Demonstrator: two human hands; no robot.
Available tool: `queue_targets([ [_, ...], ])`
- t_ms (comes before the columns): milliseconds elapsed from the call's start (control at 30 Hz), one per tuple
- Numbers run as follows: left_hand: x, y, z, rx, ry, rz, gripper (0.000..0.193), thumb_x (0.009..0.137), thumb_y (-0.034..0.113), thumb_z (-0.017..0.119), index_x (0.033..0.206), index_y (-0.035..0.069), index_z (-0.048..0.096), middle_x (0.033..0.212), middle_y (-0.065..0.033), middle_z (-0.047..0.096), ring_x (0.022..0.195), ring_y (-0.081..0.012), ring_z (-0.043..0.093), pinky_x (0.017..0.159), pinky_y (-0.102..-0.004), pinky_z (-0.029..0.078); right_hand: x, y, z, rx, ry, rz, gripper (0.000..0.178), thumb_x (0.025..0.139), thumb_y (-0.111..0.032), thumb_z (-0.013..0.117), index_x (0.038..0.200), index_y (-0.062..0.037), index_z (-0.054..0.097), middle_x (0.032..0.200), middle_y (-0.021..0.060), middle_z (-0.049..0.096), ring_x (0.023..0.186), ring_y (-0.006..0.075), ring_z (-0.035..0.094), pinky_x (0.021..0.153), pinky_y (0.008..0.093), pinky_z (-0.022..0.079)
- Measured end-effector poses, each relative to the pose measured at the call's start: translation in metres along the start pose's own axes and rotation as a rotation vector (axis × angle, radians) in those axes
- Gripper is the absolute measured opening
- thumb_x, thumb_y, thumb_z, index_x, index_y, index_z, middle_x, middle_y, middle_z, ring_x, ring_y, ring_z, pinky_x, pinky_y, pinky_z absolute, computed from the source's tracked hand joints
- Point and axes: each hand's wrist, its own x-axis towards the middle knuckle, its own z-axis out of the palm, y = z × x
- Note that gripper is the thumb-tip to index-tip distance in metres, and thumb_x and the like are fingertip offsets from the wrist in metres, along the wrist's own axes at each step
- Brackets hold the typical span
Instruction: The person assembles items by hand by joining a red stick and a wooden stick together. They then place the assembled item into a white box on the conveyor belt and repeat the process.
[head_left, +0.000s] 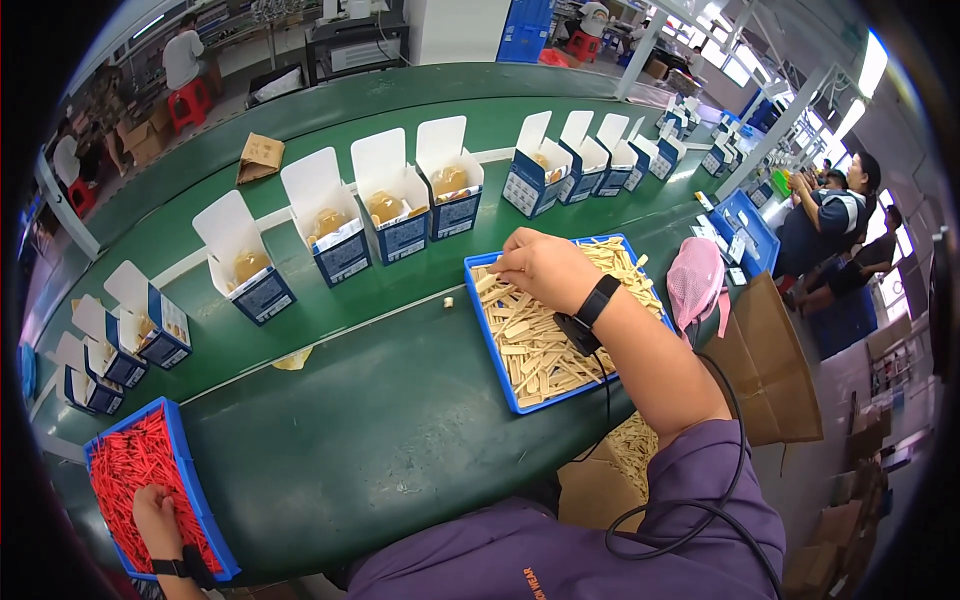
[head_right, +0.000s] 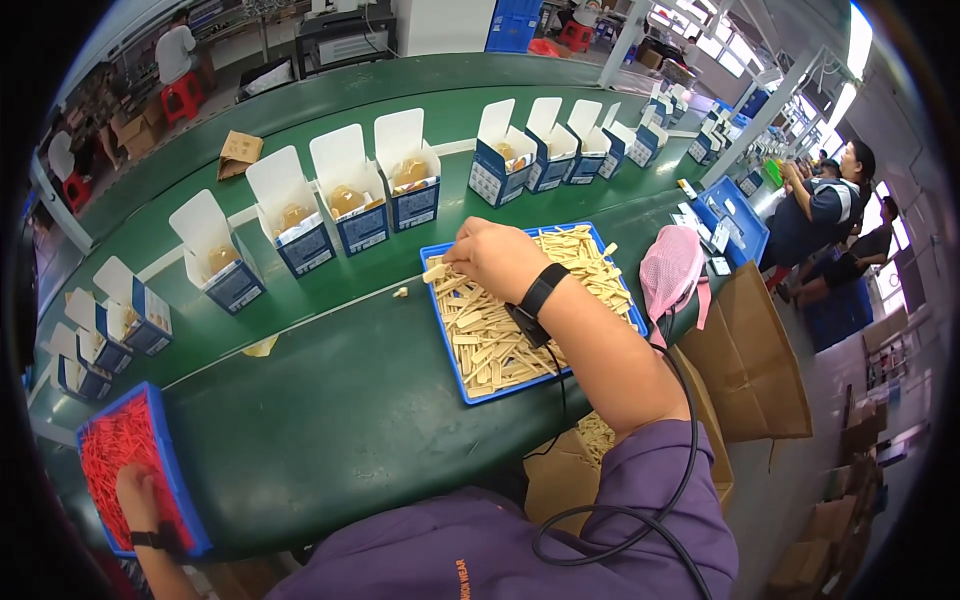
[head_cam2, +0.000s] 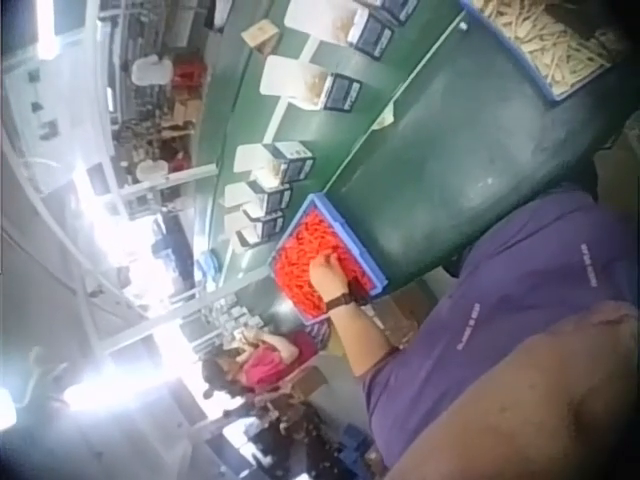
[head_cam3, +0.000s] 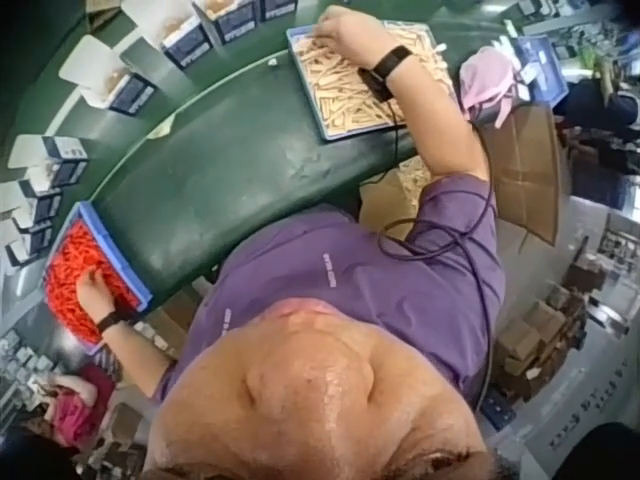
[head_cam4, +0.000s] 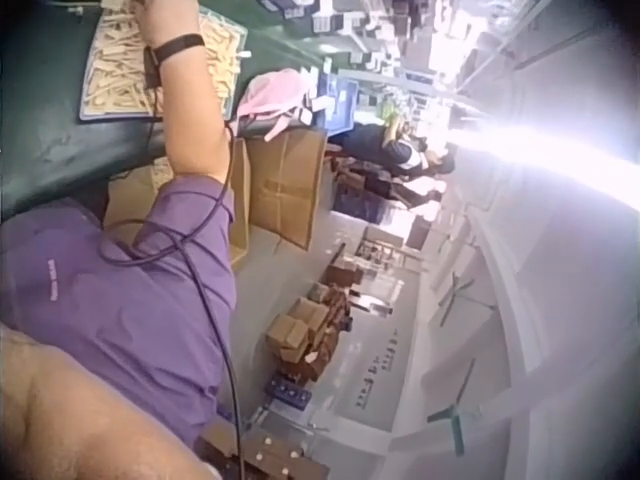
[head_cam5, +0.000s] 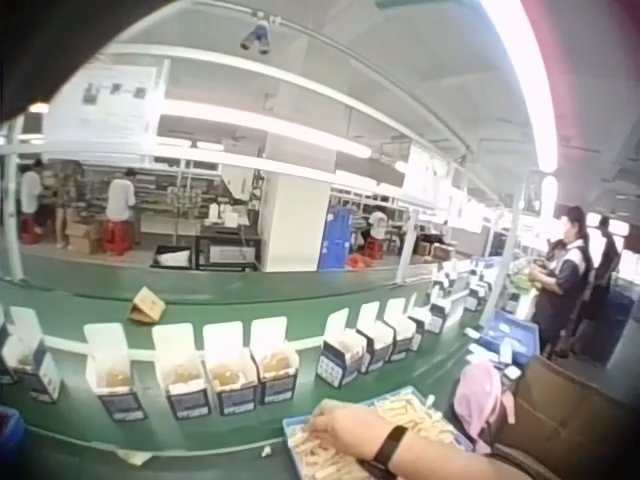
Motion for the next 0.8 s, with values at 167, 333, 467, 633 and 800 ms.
queue_targets([
  [167,-0.017,0.011,-0.041,-0.062,0.094,-0.108,0.011,0.089,0.001,0.062,0.100,0.000,0.061,0.089,-0.0088,0.059,0.073,-0.0220,0.055,0.068,-0.0323,0.045,0.004,-0.051,-0.014,0.174,0.309,-0.145,0.016,0.091,-0.012,0.069,0.105,-0.0054,0.074,0.088,0.0095,0.067,0.085,0.0283,0.064,0.075,0.0355,0.053],
  [333,-0.048,0.154,-0.099,-0.654,0.039,-0.477,0.021,0.099,0.011,0.060,0.118,0.005,0.061,0.096,0.0005,0.063,0.068,-0.0033,0.049,0.058,-0.0184,0.038,-0.008,-0.168,0.020,0.746,-0.038,-0.091,0.019,0.096,-0.010,0.065,0.113,-0.0041,0.070,0.087,0.0064,0.069,0.082,0.0183,0.065,0.078,0.0304,0.052],
  [467,0.010,0.253,-0.049,-1.249,-0.445,-0.311,0.018,0.098,0.007,0.058,0.116,0.004,0.060,0.088,-0.0023,0.067,0.069,-0.0061,0.058,0.060,-0.0202,0.045,-0.034,-0.211,0.062,1.246,-0.266,0.198,0.020,0.099,-0.010,0.062,0.118,-0.0042,0.067,0.091,0.0043,0.070,0.083,0.0120,0.063,0.082,0.0278,0.051],
  [633,0.024,0.316,0.022,-1.351,-0.600,-0.194,0.014,0.103,0.013,0.052,0.113,0.004,0.058,0.091,-0.0064,0.067,0.074,-0.0119,0.064,0.066,-0.0244,0.052,-0.036,-0.202,0.114,1.522,-0.071,0.292,0.019,0.100,-0.010,0.063,0.117,-0.0031,0.067,0.096,0.0028,0.068,0.086,0.0106,0.062,0.084,0.0260,0.050],
  [800,0.022,0.348,0.058,-1.673,-0.663,-0.428,0.016,0.105,0.017,0.052,0.108,0.003,0.058,0.091,-0.0040,0.067,0.073,-0.0098,0.062,0.066,-0.0239,0.051,-0.030,-0.194,0.136,1.353,0.075,0.259,0.018,0.099,-0.011,0.065,0.114,-0.0013,0.069,0.097,0.0019,0.066,0.087,0.0099,0.060,0.082,0.0250,0.049],
])
